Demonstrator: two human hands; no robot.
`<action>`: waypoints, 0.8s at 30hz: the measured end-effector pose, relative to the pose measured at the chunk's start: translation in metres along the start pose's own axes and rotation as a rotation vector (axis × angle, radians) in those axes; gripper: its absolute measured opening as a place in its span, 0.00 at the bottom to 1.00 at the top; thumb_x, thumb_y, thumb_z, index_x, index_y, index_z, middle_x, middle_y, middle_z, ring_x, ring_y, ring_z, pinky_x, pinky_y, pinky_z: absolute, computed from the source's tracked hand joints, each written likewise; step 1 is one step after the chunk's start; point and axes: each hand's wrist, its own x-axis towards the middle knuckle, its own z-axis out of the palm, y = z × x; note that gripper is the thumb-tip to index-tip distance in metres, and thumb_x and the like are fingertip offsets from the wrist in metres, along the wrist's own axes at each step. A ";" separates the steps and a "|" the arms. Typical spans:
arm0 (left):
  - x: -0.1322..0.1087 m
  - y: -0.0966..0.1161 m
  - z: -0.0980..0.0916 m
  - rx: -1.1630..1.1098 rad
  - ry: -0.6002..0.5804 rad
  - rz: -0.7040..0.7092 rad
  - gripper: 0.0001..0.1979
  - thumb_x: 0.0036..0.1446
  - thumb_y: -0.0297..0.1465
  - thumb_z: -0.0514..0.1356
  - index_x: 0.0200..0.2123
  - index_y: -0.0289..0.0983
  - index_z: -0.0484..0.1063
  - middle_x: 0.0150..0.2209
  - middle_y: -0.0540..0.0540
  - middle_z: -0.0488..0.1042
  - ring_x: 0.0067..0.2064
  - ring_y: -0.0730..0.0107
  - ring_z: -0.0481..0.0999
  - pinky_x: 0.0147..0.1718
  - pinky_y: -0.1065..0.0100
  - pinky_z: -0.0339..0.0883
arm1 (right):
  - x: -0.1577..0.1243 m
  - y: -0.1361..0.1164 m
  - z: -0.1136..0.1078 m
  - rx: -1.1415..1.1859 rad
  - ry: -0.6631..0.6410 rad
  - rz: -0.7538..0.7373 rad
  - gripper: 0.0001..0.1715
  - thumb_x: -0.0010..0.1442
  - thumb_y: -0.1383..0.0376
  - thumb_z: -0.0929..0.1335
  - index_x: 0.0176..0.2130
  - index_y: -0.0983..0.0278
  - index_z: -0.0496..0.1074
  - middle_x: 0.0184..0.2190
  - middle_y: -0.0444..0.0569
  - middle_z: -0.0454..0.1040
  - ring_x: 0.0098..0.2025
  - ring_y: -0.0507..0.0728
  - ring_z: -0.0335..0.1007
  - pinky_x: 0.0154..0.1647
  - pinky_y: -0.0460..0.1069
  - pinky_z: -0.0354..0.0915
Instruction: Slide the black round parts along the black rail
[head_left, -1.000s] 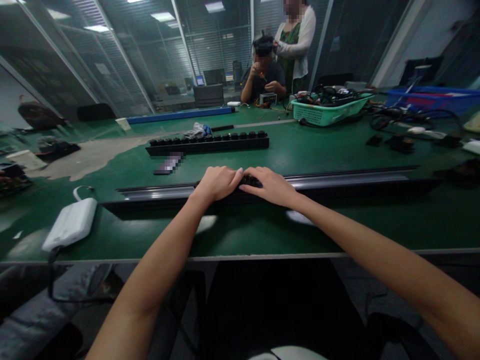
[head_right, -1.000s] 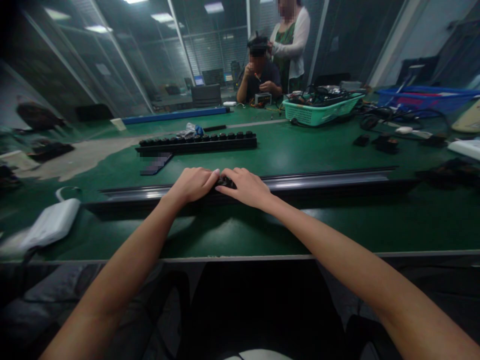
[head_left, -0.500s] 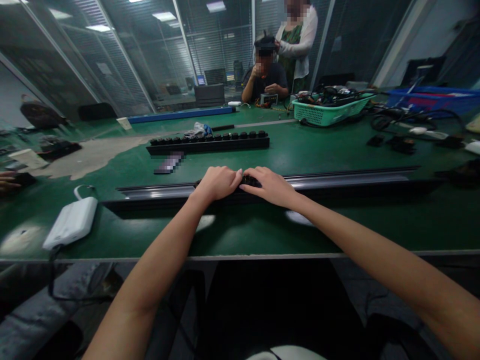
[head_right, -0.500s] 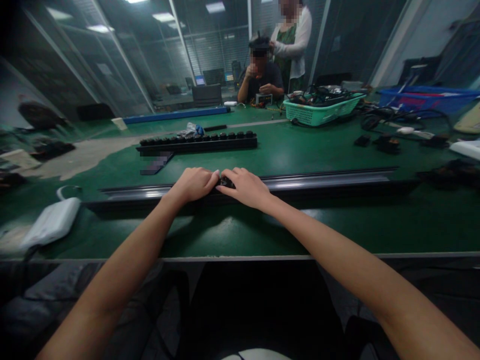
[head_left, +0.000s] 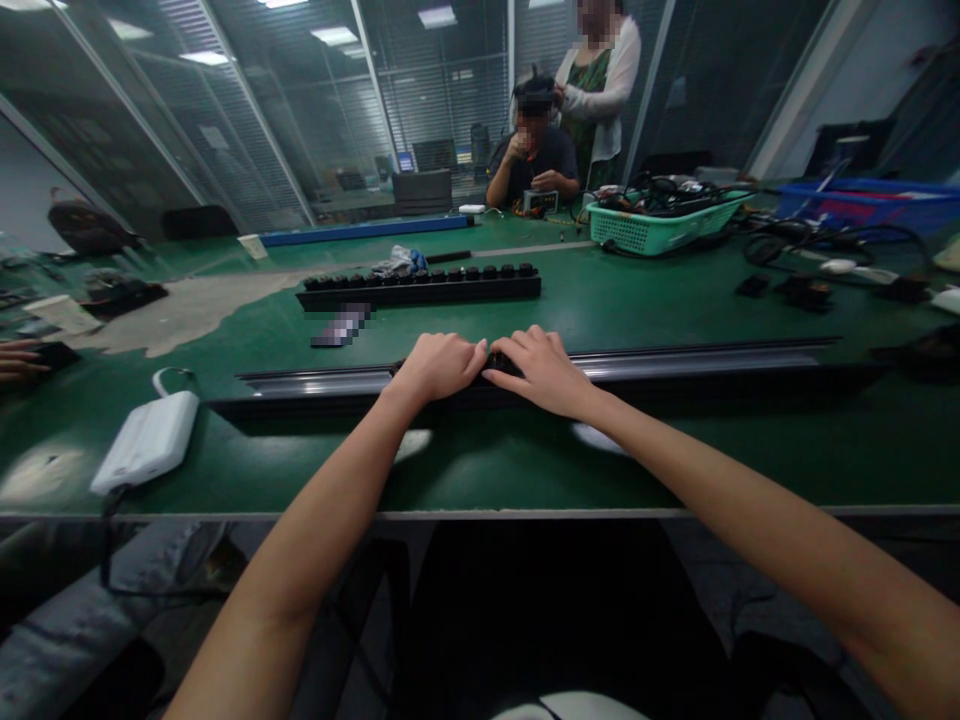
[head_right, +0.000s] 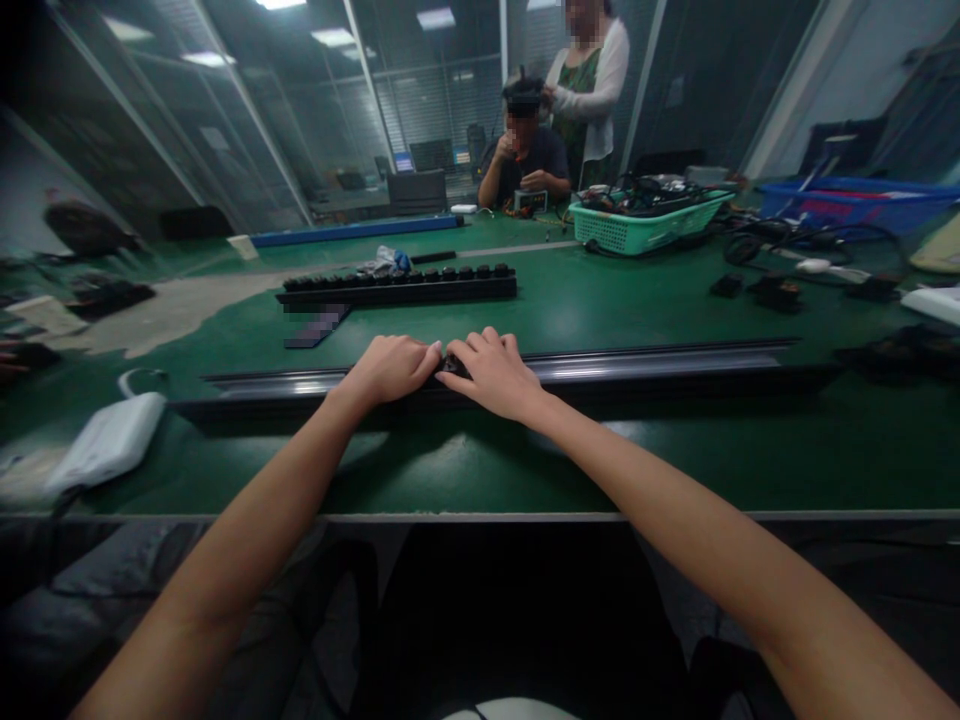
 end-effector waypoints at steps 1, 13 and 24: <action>0.000 0.000 0.000 -0.003 -0.002 -0.003 0.37 0.67 0.42 0.31 0.38 0.33 0.79 0.37 0.34 0.80 0.40 0.53 0.79 0.34 0.61 0.63 | 0.000 0.000 0.000 0.000 -0.010 -0.001 0.27 0.66 0.46 0.57 0.49 0.61 0.68 0.45 0.56 0.71 0.48 0.64 0.59 0.47 0.58 0.53; 0.001 -0.003 0.006 -0.004 0.015 0.013 0.37 0.67 0.42 0.32 0.37 0.32 0.79 0.37 0.34 0.80 0.39 0.55 0.79 0.35 0.62 0.62 | 0.001 0.004 0.001 0.159 -0.011 0.017 0.26 0.67 0.47 0.56 0.47 0.63 0.67 0.42 0.54 0.74 0.45 0.61 0.62 0.46 0.55 0.48; 0.001 -0.002 0.003 -0.001 0.009 0.020 0.37 0.68 0.41 0.32 0.37 0.32 0.79 0.36 0.34 0.79 0.38 0.54 0.79 0.33 0.63 0.61 | 0.001 0.006 0.004 0.180 0.006 0.034 0.22 0.66 0.49 0.60 0.46 0.64 0.67 0.40 0.53 0.73 0.43 0.60 0.61 0.46 0.54 0.48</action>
